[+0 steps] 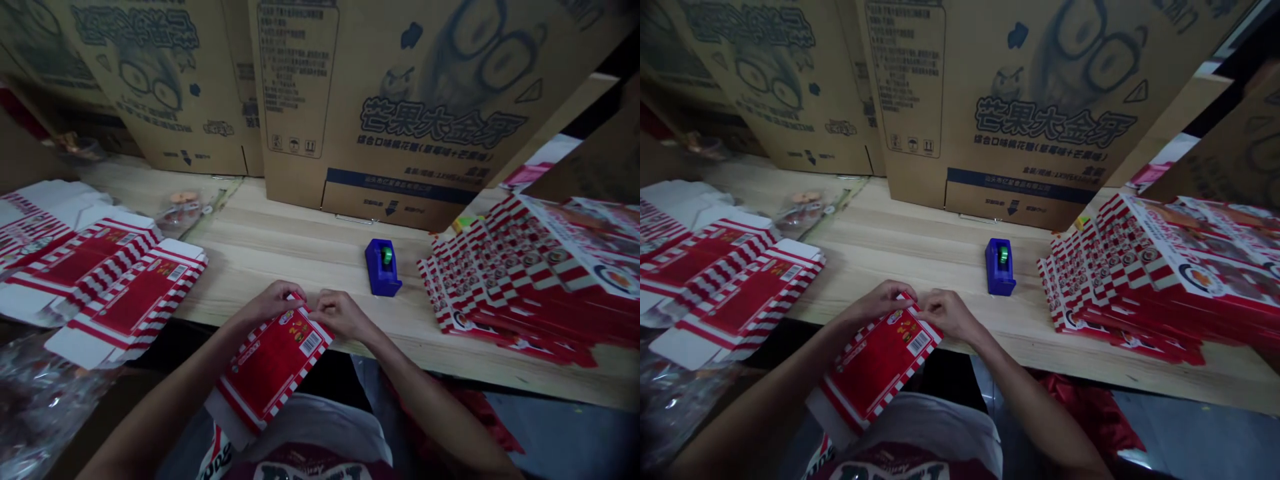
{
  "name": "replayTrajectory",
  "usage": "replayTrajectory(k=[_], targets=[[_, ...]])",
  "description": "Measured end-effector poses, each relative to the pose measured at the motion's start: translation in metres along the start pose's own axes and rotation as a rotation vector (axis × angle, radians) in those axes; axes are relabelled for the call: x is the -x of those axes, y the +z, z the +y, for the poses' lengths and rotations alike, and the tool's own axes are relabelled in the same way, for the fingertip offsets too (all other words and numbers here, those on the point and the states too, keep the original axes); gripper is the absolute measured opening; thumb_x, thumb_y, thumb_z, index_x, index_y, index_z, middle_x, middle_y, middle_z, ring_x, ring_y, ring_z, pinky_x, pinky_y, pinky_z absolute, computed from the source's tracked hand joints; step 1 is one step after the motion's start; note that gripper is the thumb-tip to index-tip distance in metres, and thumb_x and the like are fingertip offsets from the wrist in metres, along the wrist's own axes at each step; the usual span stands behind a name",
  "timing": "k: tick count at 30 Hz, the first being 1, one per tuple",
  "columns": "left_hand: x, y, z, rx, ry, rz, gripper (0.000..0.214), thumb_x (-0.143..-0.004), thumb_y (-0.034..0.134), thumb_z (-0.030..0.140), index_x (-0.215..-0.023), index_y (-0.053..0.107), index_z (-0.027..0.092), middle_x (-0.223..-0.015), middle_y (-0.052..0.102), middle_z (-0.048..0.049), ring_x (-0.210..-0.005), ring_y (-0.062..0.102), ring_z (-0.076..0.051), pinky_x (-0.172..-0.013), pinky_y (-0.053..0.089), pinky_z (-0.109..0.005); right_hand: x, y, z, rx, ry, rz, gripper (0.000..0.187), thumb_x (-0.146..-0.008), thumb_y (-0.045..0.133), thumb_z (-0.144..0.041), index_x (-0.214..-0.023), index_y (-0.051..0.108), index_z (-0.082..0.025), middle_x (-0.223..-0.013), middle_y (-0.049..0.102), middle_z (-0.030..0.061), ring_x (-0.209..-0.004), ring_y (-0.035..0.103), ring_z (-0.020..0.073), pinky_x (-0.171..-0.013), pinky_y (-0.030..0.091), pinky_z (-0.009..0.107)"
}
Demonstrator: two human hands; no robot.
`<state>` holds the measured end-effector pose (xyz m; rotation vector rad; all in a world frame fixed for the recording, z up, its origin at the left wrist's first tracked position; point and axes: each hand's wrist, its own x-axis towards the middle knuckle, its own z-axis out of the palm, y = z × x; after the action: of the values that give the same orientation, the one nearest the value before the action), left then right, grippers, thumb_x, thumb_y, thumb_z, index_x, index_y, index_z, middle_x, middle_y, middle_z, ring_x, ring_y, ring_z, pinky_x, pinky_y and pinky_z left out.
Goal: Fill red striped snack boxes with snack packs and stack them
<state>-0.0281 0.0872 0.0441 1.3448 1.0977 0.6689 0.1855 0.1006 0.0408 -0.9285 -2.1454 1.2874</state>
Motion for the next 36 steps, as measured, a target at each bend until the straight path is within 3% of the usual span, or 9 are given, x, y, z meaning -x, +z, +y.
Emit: replayTrajectory(k=[6, 9, 14, 16, 21, 24, 28, 32, 36], targets=[[0.017, -0.001, 0.002, -0.041, 0.050, 0.065, 0.024, -0.073, 0.067, 0.036, -0.078, 0.068, 0.012, -0.065, 0.061, 0.0009, -0.059, 0.050, -0.010, -0.056, 0.038, -0.020, -0.015, 0.003, 0.004, 0.257, 0.145, -0.053, 0.038, -0.075, 0.070, -0.045, -0.055, 0.061, -0.015, -0.053, 0.055, -0.0014, -0.053, 0.047, 0.0106, -0.052, 0.030, 0.024], [0.029, -0.001, 0.012, -0.034, 0.092, 0.047, 0.025, -0.073, 0.070, 0.037, -0.077, 0.070, 0.012, -0.065, 0.061, 0.0001, -0.060, 0.051, -0.011, -0.058, 0.039, -0.021, -0.017, 0.005, 0.009, -0.011, 0.221, -0.155, 0.039, -0.065, 0.077, -0.051, -0.063, 0.064, -0.014, -0.058, 0.058, -0.0017, -0.055, 0.049, 0.0115, -0.053, 0.035, 0.022], [0.039, -0.004, 0.035, 0.134, 0.187, -0.108, 0.033, -0.070, 0.075, 0.045, -0.080, 0.073, 0.013, -0.075, 0.064, -0.0048, -0.065, 0.055, -0.013, -0.062, 0.042, -0.022, -0.026, 0.016, 0.008, -0.795, 0.317, -0.648, 0.076, -0.040, 0.083, -0.066, -0.093, 0.067, -0.013, -0.081, 0.068, 0.0048, -0.073, 0.064, 0.0212, -0.074, 0.050, 0.034], [0.041, -0.011, 0.032, 0.181, 0.196, 0.035, 0.033, -0.069, 0.077, 0.044, -0.079, 0.073, 0.013, -0.075, 0.064, -0.0046, -0.065, 0.056, -0.013, -0.061, 0.042, -0.022, -0.038, 0.012, 0.004, -0.885, 0.323, -0.572, 0.076, -0.044, 0.082, -0.067, -0.096, 0.066, -0.014, -0.086, 0.070, 0.0066, -0.079, 0.066, 0.0233, -0.078, 0.051, 0.035], [0.061, -0.043, -0.011, 0.360, 0.180, 0.863, 0.030, -0.077, 0.067, 0.044, -0.090, 0.062, 0.017, -0.077, 0.060, 0.0000, -0.062, 0.056, -0.012, -0.059, 0.046, -0.023, -0.084, -0.006, -0.001, -0.710, 0.258, -0.333, 0.052, -0.068, 0.074, -0.058, -0.101, 0.063, -0.018, -0.093, 0.071, 0.0080, -0.081, 0.067, 0.0220, -0.073, 0.051, 0.033], [0.075, -0.076, -0.032, -0.051, 0.106, 0.942, 0.028, -0.078, 0.065, 0.042, -0.090, 0.058, 0.018, -0.087, 0.061, -0.0033, -0.074, 0.061, -0.017, -0.067, 0.050, -0.028, -0.108, 0.005, 0.011, -0.516, 0.173, -0.359, 0.046, -0.068, 0.077, -0.048, -0.099, 0.065, -0.016, -0.095, 0.071, 0.0090, -0.085, 0.067, 0.0235, -0.075, 0.051, 0.034], [0.067, -0.155, -0.022, -1.095, -0.187, 0.869, 0.026, -0.079, 0.065, 0.025, -0.102, 0.061, 0.014, -0.112, 0.060, -0.0133, -0.105, 0.058, -0.026, -0.089, 0.047, -0.036, -0.134, 0.025, 0.031, -0.244, 0.078, -0.312, 0.037, -0.077, 0.064, -0.051, -0.088, 0.070, -0.016, -0.088, 0.071, 0.0085, -0.082, 0.065, 0.0246, -0.074, 0.050, 0.035], [0.026, -0.243, -0.006, -1.324, -0.355, 0.894, 0.024, -0.083, 0.058, 0.011, -0.106, 0.061, 0.007, -0.116, 0.059, -0.0198, -0.117, 0.050, -0.035, -0.097, 0.039, -0.050, -0.142, 0.028, 0.035, 0.066, 0.001, -0.149, 0.030, -0.082, 0.058, -0.043, -0.094, 0.071, -0.018, -0.095, 0.068, 0.0095, -0.088, 0.063, 0.0242, -0.078, 0.049, 0.035], [-0.010, -0.298, -0.011, -1.389, -0.446, 0.837, 0.028, -0.090, 0.059, 0.027, -0.114, 0.058, 0.013, -0.118, 0.059, -0.0108, -0.109, 0.057, -0.025, -0.094, 0.047, -0.048, -0.133, 0.024, 0.032, 0.046, 0.028, -0.080, 0.030, -0.085, 0.054, -0.044, -0.097, 0.068, -0.020, -0.099, 0.066, 0.0096, -0.091, 0.063, 0.0232, -0.078, 0.050, 0.033]])
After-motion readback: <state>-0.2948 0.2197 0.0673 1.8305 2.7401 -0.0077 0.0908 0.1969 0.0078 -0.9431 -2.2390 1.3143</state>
